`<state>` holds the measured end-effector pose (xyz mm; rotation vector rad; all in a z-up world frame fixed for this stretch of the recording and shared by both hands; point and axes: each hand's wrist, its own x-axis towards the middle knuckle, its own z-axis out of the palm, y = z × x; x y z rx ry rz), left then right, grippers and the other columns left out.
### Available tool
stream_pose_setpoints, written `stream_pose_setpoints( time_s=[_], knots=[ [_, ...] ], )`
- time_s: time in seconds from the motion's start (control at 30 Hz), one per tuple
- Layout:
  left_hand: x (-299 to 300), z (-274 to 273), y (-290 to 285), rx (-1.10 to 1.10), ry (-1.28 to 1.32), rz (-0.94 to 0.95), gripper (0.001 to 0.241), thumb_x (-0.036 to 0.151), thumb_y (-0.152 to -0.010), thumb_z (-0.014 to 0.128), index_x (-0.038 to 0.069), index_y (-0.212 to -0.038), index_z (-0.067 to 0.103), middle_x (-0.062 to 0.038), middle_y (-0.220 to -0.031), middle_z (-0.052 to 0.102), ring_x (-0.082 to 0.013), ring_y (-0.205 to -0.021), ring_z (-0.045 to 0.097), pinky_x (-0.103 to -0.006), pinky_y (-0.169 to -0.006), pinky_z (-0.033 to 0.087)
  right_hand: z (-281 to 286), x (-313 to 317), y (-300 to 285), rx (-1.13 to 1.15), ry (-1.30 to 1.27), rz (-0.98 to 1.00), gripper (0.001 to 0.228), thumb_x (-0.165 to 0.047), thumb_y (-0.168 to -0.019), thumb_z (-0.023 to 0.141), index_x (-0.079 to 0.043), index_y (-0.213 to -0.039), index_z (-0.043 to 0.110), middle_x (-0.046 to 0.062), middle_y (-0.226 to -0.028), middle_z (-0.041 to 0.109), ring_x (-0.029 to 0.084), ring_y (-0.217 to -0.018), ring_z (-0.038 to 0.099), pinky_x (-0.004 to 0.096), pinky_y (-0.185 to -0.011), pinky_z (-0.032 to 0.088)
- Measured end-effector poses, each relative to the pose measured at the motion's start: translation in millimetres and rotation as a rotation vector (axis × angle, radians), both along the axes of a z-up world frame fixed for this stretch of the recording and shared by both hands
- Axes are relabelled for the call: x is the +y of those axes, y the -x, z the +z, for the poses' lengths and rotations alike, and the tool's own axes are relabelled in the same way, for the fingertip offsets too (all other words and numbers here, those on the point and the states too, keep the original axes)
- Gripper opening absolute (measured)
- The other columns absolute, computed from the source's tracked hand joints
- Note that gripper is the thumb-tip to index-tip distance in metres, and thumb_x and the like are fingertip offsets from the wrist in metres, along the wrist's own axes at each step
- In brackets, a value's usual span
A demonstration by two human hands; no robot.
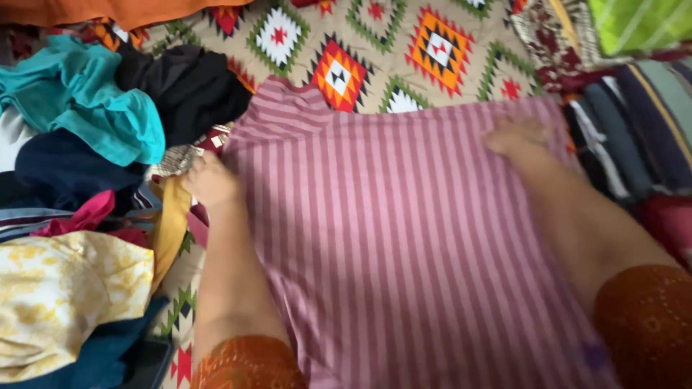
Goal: Folding several shirts on a bed and organizing them into piles.
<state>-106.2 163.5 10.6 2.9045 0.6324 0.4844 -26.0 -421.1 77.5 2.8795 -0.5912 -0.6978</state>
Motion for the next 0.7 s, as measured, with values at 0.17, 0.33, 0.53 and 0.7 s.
stream_pose_setpoints(
  time_s=[0.17, 0.33, 0.53, 0.7],
  knots=[
    [-113.6, 21.0, 103.9, 0.129, 0.028, -0.368, 0.053, 0.042, -0.096, 0.063, 0.012, -0.138, 0.053, -0.017, -0.147, 0.048, -0.0366, -0.135, 0.047, -0.0532, -0.109, 0.038, -22.9, 57.3, 112.7, -0.269, -0.204, 0.404, 0.087, -0.062, -0.090, 0.058, -0.024, -0.163, 0.029, 0.010, -0.170, 0.025, 0.030, -0.158, 0.020, 0.063, -0.122, 0.016],
    [-100.6, 10.7, 231.5, 0.296, 0.150, -0.309, 0.083, 0.068, -0.092, 0.039, 0.024, -0.161, 0.027, -0.015, -0.170, 0.012, -0.0394, -0.157, 0.011, -0.0567, -0.118, 0.022, -43.8, -22.4, 214.5, -0.391, -0.205, 0.395, 0.092, -0.069, -0.093, 0.048, -0.013, -0.162, 0.022, 0.017, -0.169, 0.018, 0.033, -0.156, 0.011, 0.057, -0.122, 0.008],
    [-70.7, 16.7, 286.8, 0.417, -0.116, -0.068, 0.085, 0.069, -0.091, 0.046, 0.031, -0.165, 0.029, -0.014, -0.169, 0.017, -0.0336, -0.156, 0.016, -0.0616, -0.125, 0.013, -20.5, -94.8, 279.1, -0.303, -0.178, -0.113, 0.104, -0.074, -0.089, 0.045, -0.008, -0.162, 0.013, 0.016, -0.169, 0.007, 0.033, -0.154, 0.003, 0.053, -0.121, 0.006],
    [-67.8, 5.5, 321.1, 0.438, 0.158, 0.049, 0.080, 0.066, -0.087, 0.047, 0.038, -0.159, 0.027, -0.015, -0.171, 0.012, -0.0331, -0.156, 0.011, -0.0613, -0.118, 0.010, -2.8, -41.1, 363.0, -0.334, -0.268, 0.249, 0.094, -0.072, -0.091, 0.042, -0.013, -0.162, 0.024, 0.017, -0.172, 0.009, 0.030, -0.160, 0.005, 0.053, -0.125, 0.007]
  ],
)
